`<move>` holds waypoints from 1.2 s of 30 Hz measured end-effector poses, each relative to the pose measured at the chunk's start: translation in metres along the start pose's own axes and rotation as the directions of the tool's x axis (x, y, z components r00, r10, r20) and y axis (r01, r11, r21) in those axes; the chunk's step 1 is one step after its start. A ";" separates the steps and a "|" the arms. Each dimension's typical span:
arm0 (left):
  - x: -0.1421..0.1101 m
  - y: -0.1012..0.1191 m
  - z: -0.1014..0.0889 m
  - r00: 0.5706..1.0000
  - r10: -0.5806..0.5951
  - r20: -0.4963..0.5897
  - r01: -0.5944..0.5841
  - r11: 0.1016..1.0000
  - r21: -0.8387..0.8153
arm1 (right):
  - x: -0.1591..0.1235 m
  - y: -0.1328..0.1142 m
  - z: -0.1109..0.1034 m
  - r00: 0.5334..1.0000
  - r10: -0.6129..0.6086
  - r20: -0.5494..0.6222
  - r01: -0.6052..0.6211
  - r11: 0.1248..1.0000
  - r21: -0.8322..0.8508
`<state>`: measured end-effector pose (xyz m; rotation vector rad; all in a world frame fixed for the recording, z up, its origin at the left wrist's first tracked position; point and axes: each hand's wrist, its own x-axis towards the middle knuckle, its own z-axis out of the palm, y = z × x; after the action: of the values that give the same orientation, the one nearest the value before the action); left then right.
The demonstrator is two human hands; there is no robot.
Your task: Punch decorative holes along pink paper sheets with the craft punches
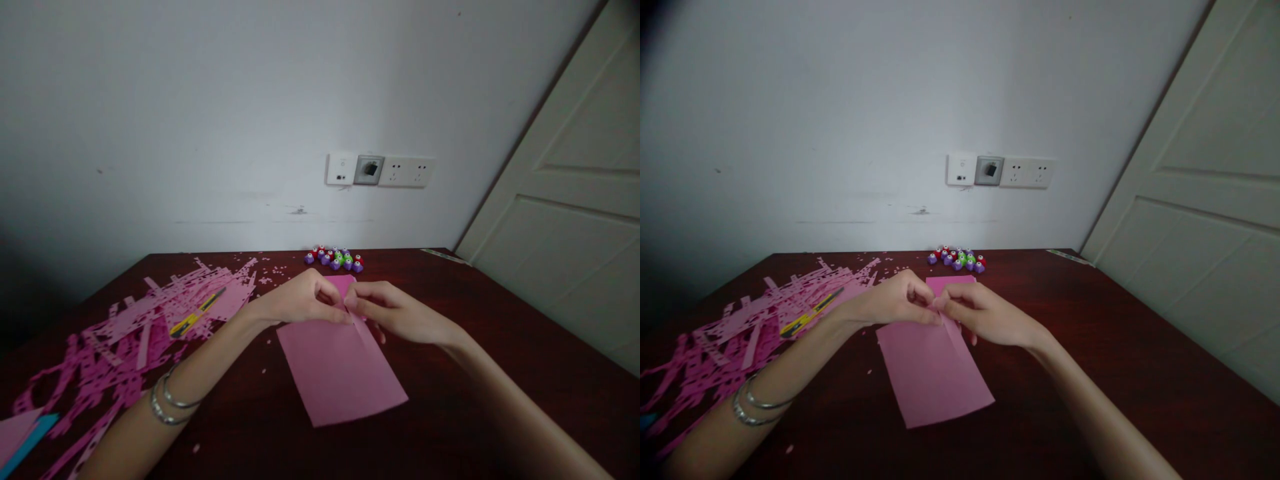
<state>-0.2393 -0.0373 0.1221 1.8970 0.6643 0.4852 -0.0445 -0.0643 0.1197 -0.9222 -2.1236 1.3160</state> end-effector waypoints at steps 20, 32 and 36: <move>-0.002 -0.008 -0.018 0.980 0.008 -0.197 -0.017 0.999 -0.045 | -0.004 0.002 -0.015 0.997 -0.063 -0.039 0.065 0.997 0.039; -0.008 -0.021 -0.050 0.993 -0.104 -0.064 0.118 0.953 0.278 | -0.015 0.009 -0.041 0.921 0.046 -0.387 -0.096 0.989 -0.112; -0.014 -0.010 -0.047 0.972 -0.034 -0.231 0.130 0.901 0.414 | -0.014 0.003 -0.032 0.956 0.051 -0.290 -0.101 0.981 -0.164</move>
<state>-0.2804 -0.0108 0.1307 2.2323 1.0642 0.5300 -0.0120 -0.0550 0.1298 -1.2000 -2.0171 0.9705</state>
